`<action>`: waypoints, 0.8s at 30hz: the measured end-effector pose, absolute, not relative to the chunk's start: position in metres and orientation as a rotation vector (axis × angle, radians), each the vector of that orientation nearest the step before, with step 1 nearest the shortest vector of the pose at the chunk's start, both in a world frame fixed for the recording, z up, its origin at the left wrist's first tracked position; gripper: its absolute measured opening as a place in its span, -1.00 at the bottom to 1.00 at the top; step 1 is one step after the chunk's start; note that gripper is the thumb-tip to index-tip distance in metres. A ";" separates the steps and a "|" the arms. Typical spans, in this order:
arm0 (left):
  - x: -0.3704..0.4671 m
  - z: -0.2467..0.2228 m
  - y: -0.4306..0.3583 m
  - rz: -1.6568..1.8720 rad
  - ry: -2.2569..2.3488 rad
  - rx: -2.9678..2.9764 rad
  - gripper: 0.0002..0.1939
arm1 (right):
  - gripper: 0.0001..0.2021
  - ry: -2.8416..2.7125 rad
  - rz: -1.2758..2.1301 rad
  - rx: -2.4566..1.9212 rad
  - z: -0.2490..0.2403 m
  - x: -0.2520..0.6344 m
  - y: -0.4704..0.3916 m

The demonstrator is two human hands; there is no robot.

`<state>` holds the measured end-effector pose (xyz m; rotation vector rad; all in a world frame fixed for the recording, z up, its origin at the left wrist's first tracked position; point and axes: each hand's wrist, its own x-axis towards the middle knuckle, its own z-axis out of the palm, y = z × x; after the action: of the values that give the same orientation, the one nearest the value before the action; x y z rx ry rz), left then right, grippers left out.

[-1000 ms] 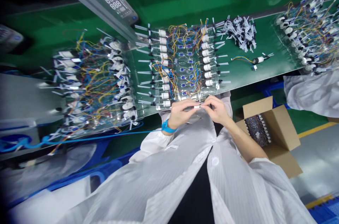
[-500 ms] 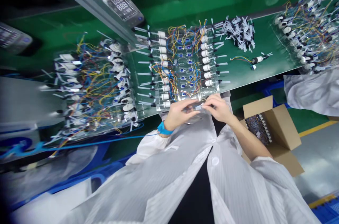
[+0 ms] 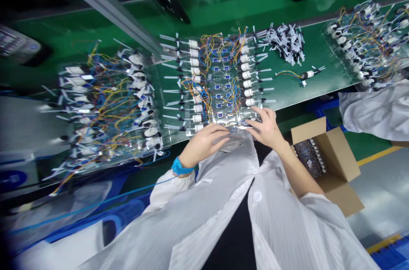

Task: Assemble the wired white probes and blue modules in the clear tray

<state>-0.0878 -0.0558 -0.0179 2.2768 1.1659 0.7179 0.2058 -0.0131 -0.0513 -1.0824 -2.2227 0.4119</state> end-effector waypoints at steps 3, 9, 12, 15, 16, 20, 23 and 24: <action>-0.093 -0.012 -0.057 0.915 1.222 2.214 -0.81 | -0.68 -1.937 0.485 -1.167 -0.052 0.235 -0.009; -0.090 -0.002 -0.049 1.100 1.233 2.146 -0.80 | -0.80 -1.290 0.277 -1.701 -0.078 0.336 0.063; -0.079 0.000 -0.045 1.109 1.194 2.131 -0.79 | -0.85 -1.304 0.215 -1.767 -0.078 0.370 0.111; -0.070 0.001 -0.044 1.109 1.185 2.132 -0.82 | -0.86 -1.460 0.237 -1.723 -0.068 0.364 0.135; -0.068 0.000 -0.044 1.116 1.200 2.126 -0.84 | -0.87 -1.517 0.259 -1.687 -0.063 0.354 0.134; -0.067 -0.001 -0.043 1.145 1.397 2.038 -0.86 | -0.85 -1.711 0.425 -1.507 -0.048 0.301 0.097; -0.069 -0.002 -0.041 1.135 1.523 1.970 -0.85 | -0.74 -1.776 0.541 -1.364 -0.046 0.274 0.060; -0.069 -0.003 -0.041 1.135 1.529 1.960 -0.84 | -0.75 -1.751 0.550 -1.343 -0.048 0.269 0.053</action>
<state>-0.0694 -0.0408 -0.0025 1.9602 1.5287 1.1355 0.2685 0.0527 -0.0477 -1.3433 -1.7513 0.5496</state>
